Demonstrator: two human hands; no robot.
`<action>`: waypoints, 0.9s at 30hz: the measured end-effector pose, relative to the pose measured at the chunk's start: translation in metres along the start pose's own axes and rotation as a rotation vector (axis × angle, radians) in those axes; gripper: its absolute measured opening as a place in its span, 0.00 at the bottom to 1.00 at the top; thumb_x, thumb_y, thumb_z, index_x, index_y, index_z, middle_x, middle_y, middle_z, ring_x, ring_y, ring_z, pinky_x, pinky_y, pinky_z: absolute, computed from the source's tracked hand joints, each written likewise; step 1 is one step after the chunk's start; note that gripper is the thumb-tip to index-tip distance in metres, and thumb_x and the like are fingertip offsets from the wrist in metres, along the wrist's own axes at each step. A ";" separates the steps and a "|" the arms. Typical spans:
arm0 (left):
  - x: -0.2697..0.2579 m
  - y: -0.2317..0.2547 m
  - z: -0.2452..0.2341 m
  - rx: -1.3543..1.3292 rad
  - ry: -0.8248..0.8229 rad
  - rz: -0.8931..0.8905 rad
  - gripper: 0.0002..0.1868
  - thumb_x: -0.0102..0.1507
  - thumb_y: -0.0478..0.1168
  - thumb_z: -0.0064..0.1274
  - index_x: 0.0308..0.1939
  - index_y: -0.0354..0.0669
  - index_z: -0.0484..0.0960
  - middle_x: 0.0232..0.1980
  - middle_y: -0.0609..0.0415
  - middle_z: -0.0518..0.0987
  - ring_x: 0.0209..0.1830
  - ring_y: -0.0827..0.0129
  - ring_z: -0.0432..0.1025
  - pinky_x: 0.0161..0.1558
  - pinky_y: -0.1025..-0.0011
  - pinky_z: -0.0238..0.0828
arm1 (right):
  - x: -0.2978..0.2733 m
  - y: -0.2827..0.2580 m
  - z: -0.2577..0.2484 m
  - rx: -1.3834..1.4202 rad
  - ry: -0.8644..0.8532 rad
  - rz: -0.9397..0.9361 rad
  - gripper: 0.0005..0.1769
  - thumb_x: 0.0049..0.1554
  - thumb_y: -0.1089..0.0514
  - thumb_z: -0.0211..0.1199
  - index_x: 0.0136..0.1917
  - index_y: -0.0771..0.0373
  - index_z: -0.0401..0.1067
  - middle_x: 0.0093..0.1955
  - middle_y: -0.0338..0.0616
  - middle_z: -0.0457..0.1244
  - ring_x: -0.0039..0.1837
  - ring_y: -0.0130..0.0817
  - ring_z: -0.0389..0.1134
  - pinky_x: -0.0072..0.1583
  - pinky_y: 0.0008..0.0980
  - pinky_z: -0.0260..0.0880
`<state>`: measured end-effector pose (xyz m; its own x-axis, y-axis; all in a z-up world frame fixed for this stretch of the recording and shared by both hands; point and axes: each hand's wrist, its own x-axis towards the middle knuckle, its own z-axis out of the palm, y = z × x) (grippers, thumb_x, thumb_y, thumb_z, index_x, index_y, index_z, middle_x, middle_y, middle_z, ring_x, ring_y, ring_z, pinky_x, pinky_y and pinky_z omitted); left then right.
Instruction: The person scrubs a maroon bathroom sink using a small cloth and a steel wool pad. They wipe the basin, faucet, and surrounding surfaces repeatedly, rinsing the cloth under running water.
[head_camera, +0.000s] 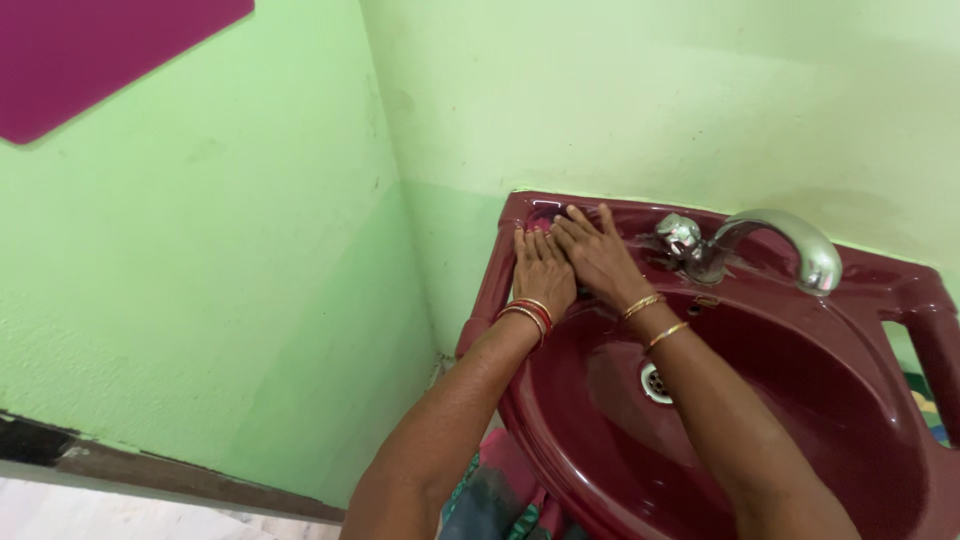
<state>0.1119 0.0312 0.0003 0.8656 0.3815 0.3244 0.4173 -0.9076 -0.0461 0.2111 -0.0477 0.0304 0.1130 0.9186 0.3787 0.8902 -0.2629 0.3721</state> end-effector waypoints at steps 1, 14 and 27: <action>0.001 -0.001 -0.001 -0.017 -0.018 0.002 0.33 0.64 0.43 0.35 0.69 0.23 0.61 0.74 0.28 0.61 0.78 0.41 0.51 0.76 0.43 0.25 | -0.005 -0.004 0.001 -0.112 0.059 -0.016 0.28 0.63 0.57 0.50 0.75 0.57 0.65 0.80 0.44 0.56 0.83 0.39 0.50 0.82 0.52 0.43; -0.004 -0.011 -0.024 -0.165 0.182 -0.113 0.16 0.66 0.35 0.47 0.54 0.27 0.77 0.41 0.42 0.83 0.38 0.56 0.80 0.69 0.42 0.57 | 0.014 0.003 0.025 0.860 0.171 -0.025 0.27 0.61 0.64 0.55 0.72 0.71 0.63 0.75 0.60 0.59 0.77 0.56 0.58 0.77 0.49 0.53; -0.013 -0.015 -0.024 -0.150 0.265 -0.058 0.15 0.63 0.35 0.50 0.52 0.33 0.78 0.44 0.45 0.79 0.47 0.54 0.75 0.65 0.45 0.61 | 0.000 -0.020 0.040 0.501 0.167 0.117 0.27 0.56 0.65 0.60 0.69 0.72 0.66 0.73 0.62 0.59 0.75 0.58 0.59 0.72 0.51 0.61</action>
<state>0.0878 0.0361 0.0198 0.7309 0.3925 0.5583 0.4015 -0.9088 0.1134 0.2114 -0.0307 -0.0113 0.1888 0.8215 0.5381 0.9819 -0.1505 -0.1147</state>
